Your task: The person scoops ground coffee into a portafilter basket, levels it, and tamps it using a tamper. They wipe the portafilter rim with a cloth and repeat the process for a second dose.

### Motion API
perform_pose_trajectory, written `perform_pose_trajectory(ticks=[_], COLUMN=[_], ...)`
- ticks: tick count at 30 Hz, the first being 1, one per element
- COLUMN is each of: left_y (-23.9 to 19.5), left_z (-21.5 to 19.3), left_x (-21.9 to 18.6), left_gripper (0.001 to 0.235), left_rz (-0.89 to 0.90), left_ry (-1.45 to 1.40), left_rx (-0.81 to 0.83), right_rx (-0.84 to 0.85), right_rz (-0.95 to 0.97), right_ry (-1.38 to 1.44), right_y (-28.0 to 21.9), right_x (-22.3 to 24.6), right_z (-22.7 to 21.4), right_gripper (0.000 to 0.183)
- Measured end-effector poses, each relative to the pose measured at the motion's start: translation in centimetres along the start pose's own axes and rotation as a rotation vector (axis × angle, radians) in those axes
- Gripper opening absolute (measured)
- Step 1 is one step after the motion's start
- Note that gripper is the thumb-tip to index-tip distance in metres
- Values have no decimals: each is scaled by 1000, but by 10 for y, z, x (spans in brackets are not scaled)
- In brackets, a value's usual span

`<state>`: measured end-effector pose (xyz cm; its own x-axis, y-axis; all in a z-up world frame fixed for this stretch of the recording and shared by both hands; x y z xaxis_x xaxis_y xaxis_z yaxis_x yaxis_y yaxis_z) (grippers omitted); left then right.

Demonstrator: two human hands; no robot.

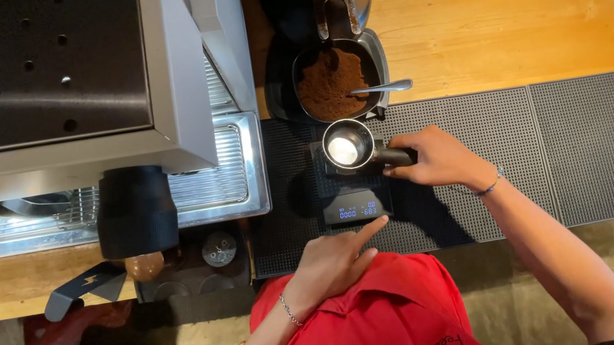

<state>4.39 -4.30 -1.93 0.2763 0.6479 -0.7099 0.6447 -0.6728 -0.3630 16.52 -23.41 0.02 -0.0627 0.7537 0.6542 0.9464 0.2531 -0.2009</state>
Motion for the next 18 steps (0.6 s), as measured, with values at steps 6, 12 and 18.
perform_pose_trajectory(ticks=[6,12,18], left_y=[8,18,13], left_z=[6,4,0], left_x=[-2,-6,-5], left_gripper=[64,67,67], left_rz=[-44,-60,-104], left_ry=[78,116,74], left_rx=[107,110,100], right_rx=[142,148,142], right_rz=[-104,-109,-84], right_ry=[-139,-77,72], right_y=[17,15,12], right_x=[-16,-16,-13], right_z=[10,9,-5], right_gripper=[15,20,16])
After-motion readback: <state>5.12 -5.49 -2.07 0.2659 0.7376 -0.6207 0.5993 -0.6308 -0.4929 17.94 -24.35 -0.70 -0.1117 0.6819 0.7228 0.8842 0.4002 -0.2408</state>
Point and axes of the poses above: each hand's wrist, its own y-axis towards the middle knuckle, its own z-axis out of the palm, x = y × z, the point moved 6 cm from there along y, towards the middle knuckle, and after that the axes turned 7 degrees about -x, right-handed, at the moved point
